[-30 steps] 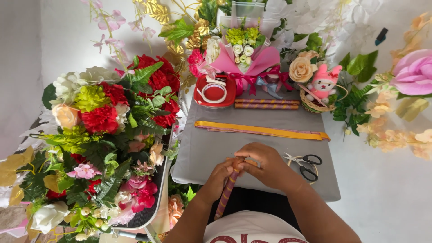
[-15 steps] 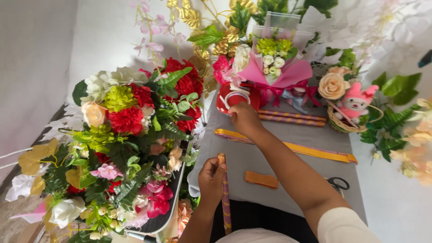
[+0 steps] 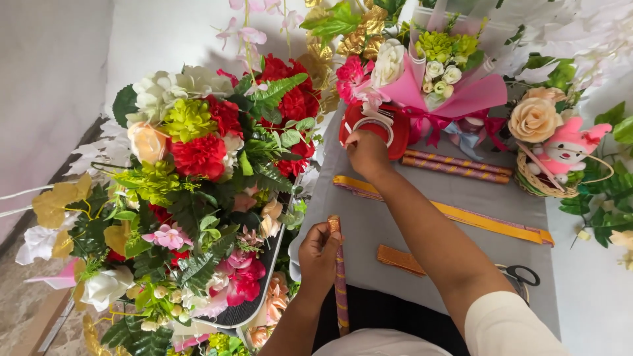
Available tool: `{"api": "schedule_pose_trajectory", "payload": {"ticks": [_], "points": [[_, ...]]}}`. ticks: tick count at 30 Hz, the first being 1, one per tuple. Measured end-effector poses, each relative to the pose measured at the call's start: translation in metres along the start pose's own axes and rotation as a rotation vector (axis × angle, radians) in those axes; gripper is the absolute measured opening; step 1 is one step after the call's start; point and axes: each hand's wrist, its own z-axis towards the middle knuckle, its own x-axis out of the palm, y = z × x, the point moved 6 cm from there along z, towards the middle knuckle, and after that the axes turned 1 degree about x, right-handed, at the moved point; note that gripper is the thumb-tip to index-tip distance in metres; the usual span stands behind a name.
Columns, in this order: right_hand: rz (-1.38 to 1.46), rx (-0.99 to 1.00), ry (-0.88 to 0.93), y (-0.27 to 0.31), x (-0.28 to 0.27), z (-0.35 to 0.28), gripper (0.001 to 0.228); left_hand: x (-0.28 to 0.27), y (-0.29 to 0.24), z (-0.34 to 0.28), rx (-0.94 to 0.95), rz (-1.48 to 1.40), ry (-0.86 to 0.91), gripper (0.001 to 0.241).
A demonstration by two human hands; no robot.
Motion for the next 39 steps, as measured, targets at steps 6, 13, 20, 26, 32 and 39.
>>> {"api": "schedule_pose_trajectory", "payload": {"ticks": [6,13,20,26,32,39], "points": [[0.502,-0.011,0.239,0.036,-0.054,-0.106,0.008,0.002,-0.003,0.000,-0.001,0.023,-0.010,0.013],[0.625,-0.243,0.125,0.060,-0.089,-0.205,0.022,0.017,-0.023,-0.009,0.154,0.055,0.029,0.008],[0.596,-0.255,0.033,0.054,-0.088,-0.215,0.016,0.030,-0.045,-0.021,0.199,0.119,0.033,0.005],[0.563,-0.251,0.027,0.054,-0.094,-0.218,0.009,0.033,-0.051,-0.023,0.234,0.140,0.080,0.007],[0.568,-0.260,0.192,0.058,-0.103,-0.215,0.034,0.036,-0.043,-0.021,0.218,0.104,0.179,0.008],[0.530,-0.314,0.378,0.067,-0.110,-0.219,0.041,0.042,-0.041,-0.026,0.082,0.047,0.354,0.021]]}}
